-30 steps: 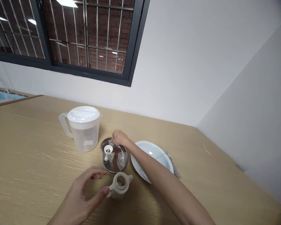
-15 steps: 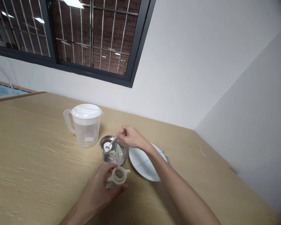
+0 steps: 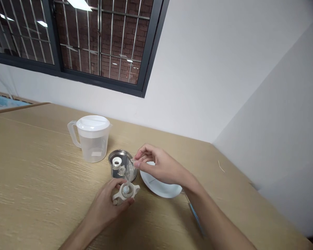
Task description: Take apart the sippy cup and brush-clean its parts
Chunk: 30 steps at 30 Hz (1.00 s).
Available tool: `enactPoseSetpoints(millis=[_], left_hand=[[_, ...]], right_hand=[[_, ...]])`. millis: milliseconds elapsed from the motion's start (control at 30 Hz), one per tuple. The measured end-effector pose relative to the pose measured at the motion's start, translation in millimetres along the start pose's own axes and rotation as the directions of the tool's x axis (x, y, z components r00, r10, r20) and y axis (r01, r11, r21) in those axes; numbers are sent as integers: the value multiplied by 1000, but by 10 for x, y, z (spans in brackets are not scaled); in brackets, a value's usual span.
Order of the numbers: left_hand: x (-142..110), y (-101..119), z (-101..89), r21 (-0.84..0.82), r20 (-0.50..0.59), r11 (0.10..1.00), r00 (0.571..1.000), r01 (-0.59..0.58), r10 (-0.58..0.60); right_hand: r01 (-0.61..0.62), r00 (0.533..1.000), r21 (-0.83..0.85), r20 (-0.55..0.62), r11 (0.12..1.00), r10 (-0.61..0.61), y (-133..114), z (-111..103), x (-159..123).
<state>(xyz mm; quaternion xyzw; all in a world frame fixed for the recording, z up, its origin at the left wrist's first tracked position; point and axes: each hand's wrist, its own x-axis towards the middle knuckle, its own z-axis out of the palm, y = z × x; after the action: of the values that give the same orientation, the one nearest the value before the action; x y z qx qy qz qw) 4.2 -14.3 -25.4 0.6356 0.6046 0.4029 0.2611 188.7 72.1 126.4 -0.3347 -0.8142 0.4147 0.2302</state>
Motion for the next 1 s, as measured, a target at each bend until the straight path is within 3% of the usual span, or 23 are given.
enactPoseSetpoints(millis=[167,533,600,833,1000], left_hand=[[-11,8,-14,-19,13,1000,1000,10,-9],[-9,-3,-17,-31,7,1000,1000,5,-5],[-5,8,-22,-39,-2,999,1000,7,-7],[-3,-4,1,-140,-18,990,1000,15,-18],[-42,-44,23,-302,-129,951,986,64,-107]], right_hand=[[2,1000,-46,-22,999,-3,70,61,-35],[7,994,-98,-104,995,-18,282,-27,48],[-4,997,-91,-73,996,-2,308,10,39],[70,976,-137,212,988,-40,437,318,-43],[97,977,-74,195,993,-81,520,384,-44]])
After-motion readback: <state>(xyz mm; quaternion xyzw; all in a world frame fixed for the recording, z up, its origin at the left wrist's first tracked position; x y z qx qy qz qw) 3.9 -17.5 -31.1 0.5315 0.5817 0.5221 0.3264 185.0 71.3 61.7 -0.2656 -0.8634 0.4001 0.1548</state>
